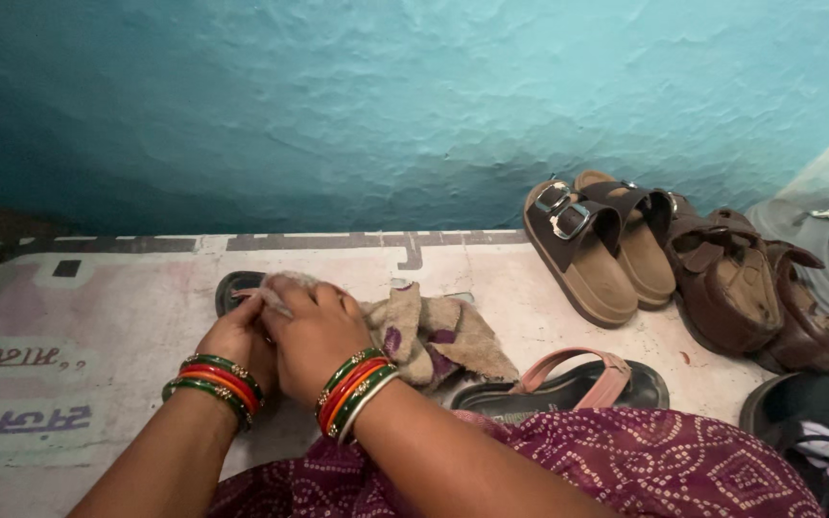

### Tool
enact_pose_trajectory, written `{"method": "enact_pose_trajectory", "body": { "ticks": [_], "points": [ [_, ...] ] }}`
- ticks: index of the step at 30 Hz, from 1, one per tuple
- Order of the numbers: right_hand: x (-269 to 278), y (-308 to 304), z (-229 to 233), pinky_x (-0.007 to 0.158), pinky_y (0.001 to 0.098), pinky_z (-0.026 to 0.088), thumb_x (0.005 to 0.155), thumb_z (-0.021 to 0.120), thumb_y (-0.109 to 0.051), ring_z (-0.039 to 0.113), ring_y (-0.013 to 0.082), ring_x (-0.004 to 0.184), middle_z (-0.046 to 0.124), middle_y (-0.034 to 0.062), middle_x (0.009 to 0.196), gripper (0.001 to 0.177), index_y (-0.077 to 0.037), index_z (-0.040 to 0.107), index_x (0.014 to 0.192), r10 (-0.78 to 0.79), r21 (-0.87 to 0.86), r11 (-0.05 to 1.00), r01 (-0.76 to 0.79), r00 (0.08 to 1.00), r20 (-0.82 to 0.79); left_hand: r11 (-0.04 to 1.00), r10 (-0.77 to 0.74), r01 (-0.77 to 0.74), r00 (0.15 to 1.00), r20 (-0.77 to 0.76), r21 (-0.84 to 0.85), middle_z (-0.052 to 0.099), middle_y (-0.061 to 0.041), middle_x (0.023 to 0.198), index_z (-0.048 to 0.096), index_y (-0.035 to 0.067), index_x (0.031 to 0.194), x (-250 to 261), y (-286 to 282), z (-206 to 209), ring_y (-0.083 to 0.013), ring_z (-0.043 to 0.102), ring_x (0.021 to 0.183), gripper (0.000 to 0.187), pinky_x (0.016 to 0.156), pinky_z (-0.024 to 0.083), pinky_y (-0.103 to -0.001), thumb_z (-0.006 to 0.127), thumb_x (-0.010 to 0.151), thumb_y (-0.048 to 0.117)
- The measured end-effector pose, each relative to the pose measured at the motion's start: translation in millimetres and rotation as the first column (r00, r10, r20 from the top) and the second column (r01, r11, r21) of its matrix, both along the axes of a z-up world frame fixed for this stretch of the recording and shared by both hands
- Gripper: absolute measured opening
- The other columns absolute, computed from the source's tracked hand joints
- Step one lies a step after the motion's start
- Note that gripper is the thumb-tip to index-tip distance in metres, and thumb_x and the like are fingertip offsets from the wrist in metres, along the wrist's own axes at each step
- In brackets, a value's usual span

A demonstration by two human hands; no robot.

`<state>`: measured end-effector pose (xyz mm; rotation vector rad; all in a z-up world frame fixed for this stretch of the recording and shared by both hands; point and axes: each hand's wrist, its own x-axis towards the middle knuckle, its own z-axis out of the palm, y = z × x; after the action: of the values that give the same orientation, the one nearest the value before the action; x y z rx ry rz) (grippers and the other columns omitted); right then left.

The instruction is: The person sits on the floor and wipes a black sandal with a cloth, cleaning the sole, straps, and insole. The sandal is turned over and cleaned on multiple sides before being placed back with other footwear.

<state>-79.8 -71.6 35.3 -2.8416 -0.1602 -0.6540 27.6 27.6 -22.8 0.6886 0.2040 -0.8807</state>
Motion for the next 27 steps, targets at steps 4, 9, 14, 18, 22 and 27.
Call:
{"method": "enact_pose_trajectory", "body": {
  "ticks": [4,9,14,18,22,27],
  "points": [
    [-14,1,15,0.108,0.0461,0.038,0.075,0.067,-0.013,0.054,0.0305,0.120,0.057,0.0023,0.143,0.031,-0.014,0.080,0.104,-0.008,-0.006,1.000,0.007,0.975,-0.221,0.850,0.030,-0.138,0.976,0.216,0.509,0.067,-0.007,0.131,0.061,0.009,0.137,18,-2,-23,-0.0214,0.060,0.119,0.040,0.103,0.045,-0.032,0.047,0.107,0.032],
    [-20,-2,22,0.104,0.0447,0.041,0.076,0.067,-0.013,0.052,0.0286,0.126,0.061,-0.0039,0.133,0.028,-0.023,0.082,0.098,-0.065,0.011,0.997,0.074,0.938,-0.340,0.969,0.172,-0.187,0.980,0.101,0.160,0.066,-0.003,0.128,0.058,0.015,0.130,17,-4,-29,-0.0201,0.063,0.115,0.032,0.095,0.049,-0.039,0.043,0.104,0.027],
    [-9,-13,7,0.102,0.0473,0.042,0.077,0.068,-0.014,0.052,0.0285,0.130,0.060,0.0003,0.136,0.036,-0.018,0.076,0.112,-0.041,0.041,0.998,0.044,0.997,-0.062,0.944,0.098,-0.163,0.969,0.227,0.286,0.065,-0.006,0.131,0.055,0.017,0.136,-6,-5,1,-0.0242,0.061,0.116,0.037,0.095,0.049,-0.040,0.042,0.104,0.031],
    [2,-16,-1,0.101,0.0471,0.042,0.083,0.065,-0.014,0.051,0.0297,0.127,0.052,0.0045,0.149,0.049,-0.015,0.067,0.132,-0.031,0.045,0.999,0.032,0.999,-0.014,0.935,0.079,-0.159,0.965,0.252,0.316,0.064,-0.009,0.132,0.059,0.012,0.138,-17,-7,18,-0.0236,0.060,0.113,0.043,0.097,0.049,-0.038,0.042,0.106,0.035],
    [6,-18,0,0.101,0.0484,0.040,0.085,0.064,-0.014,0.049,0.0316,0.128,0.048,0.0036,0.153,0.052,-0.016,0.064,0.136,-0.037,0.048,0.998,0.041,0.996,-0.075,0.928,0.051,-0.137,0.968,0.247,0.346,0.066,-0.009,0.127,0.057,0.014,0.139,-17,-8,20,-0.0240,0.062,0.114,0.042,0.096,0.052,-0.038,0.041,0.104,0.031],
    [6,-17,4,0.106,0.0453,0.040,0.086,0.063,-0.013,0.051,0.0305,0.130,0.055,-0.0035,0.150,0.042,-0.020,0.071,0.126,-0.064,0.054,0.996,0.074,0.983,-0.172,0.914,0.036,-0.133,0.967,0.251,0.382,0.067,-0.012,0.125,0.055,0.012,0.143,-7,-8,6,-0.0211,0.067,0.109,0.042,0.093,0.057,-0.035,0.046,0.103,0.021]
  ]
}}
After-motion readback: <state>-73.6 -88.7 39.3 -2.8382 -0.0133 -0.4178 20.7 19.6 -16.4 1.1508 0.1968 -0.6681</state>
